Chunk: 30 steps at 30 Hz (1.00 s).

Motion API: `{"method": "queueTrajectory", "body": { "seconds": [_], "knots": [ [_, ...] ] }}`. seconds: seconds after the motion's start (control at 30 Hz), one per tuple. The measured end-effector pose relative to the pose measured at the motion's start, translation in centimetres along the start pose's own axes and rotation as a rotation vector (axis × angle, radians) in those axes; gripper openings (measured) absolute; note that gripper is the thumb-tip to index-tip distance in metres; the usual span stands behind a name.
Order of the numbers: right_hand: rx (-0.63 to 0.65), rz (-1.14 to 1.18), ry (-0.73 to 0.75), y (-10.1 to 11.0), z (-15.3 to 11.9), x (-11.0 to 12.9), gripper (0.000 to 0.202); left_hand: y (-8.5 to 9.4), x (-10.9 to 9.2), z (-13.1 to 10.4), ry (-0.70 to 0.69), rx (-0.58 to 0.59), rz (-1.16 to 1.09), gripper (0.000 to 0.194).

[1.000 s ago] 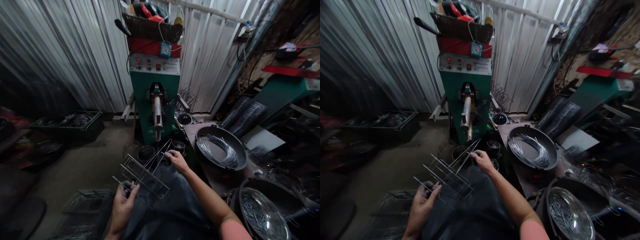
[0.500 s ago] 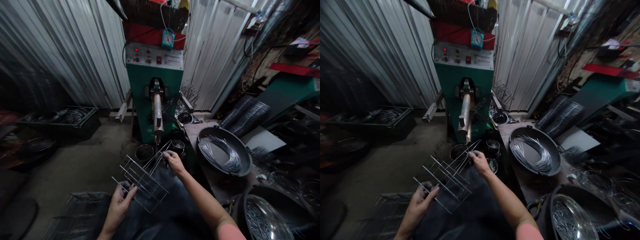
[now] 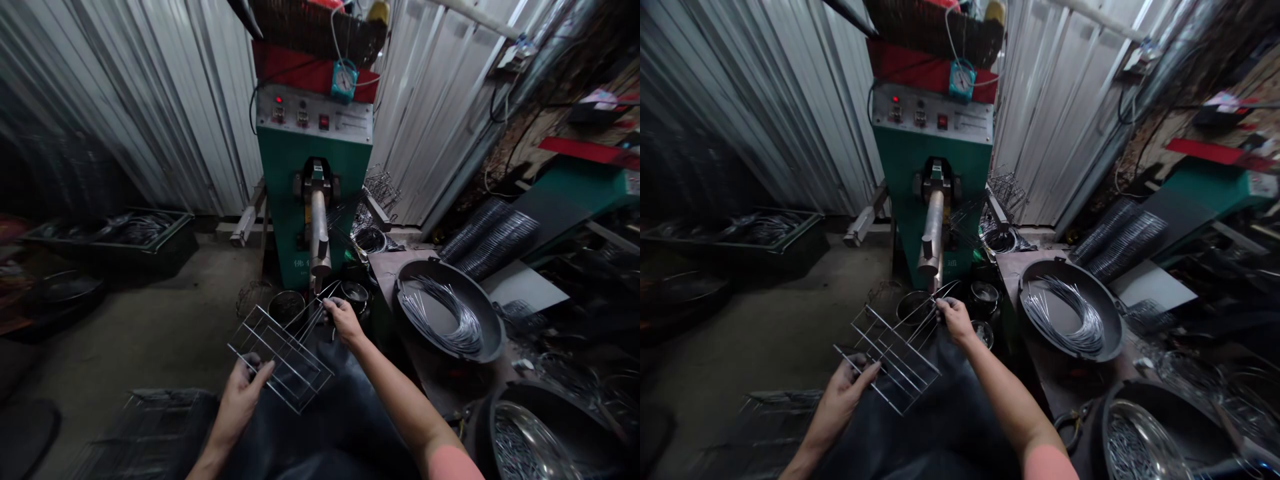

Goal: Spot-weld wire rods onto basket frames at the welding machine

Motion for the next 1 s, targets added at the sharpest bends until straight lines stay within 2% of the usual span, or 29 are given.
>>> {"method": "queueTrajectory", "body": {
  "seconds": [0.27,0.43,0.53,0.63,0.7,0.8,1.0],
  "knots": [
    [-0.024,0.026,-0.045,0.0,1.1,-0.1,0.041,-0.6,-0.5,0.9,0.016,0.017,-0.011,0.047],
    [-0.030,0.022,-0.102,0.1,1.1,-0.3,0.043,-0.7,-1.1,0.5,0.042,-0.009,-0.043,0.046],
    [0.054,-0.040,-0.087,0.7,-1.0,-0.3,0.043,-0.9,-0.8,0.1,0.073,-0.030,-0.113,0.048],
    [0.294,-0.163,-0.102,0.4,-5.1,-1.1,0.043,-0.8,-0.3,0.1,0.054,-0.074,-0.151,0.048],
    [0.409,-0.305,-0.083,0.2,-7.6,-1.6,0.041,-0.5,-0.2,0.2,0.013,-0.120,-0.134,0.049],
    [0.427,-0.476,0.026,-0.1,-8.8,-1.2,0.040,-0.2,-0.3,0.5,-0.024,-0.151,-0.123,0.049],
    [0.407,-0.463,0.092,-1.3,-7.9,-0.4,0.042,-0.1,-0.4,1.2,-0.016,-0.155,-0.117,0.051]
  ]
}}
Point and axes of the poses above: each hand's wrist, its own z-axis towards the middle knuckle, its own y-axis out of the back of the hand, x = y × z, the point moved 9 cm from there along z, towards the middle knuckle, and after that the axes turned 8 degrees about -x, right-handed, at the moved point
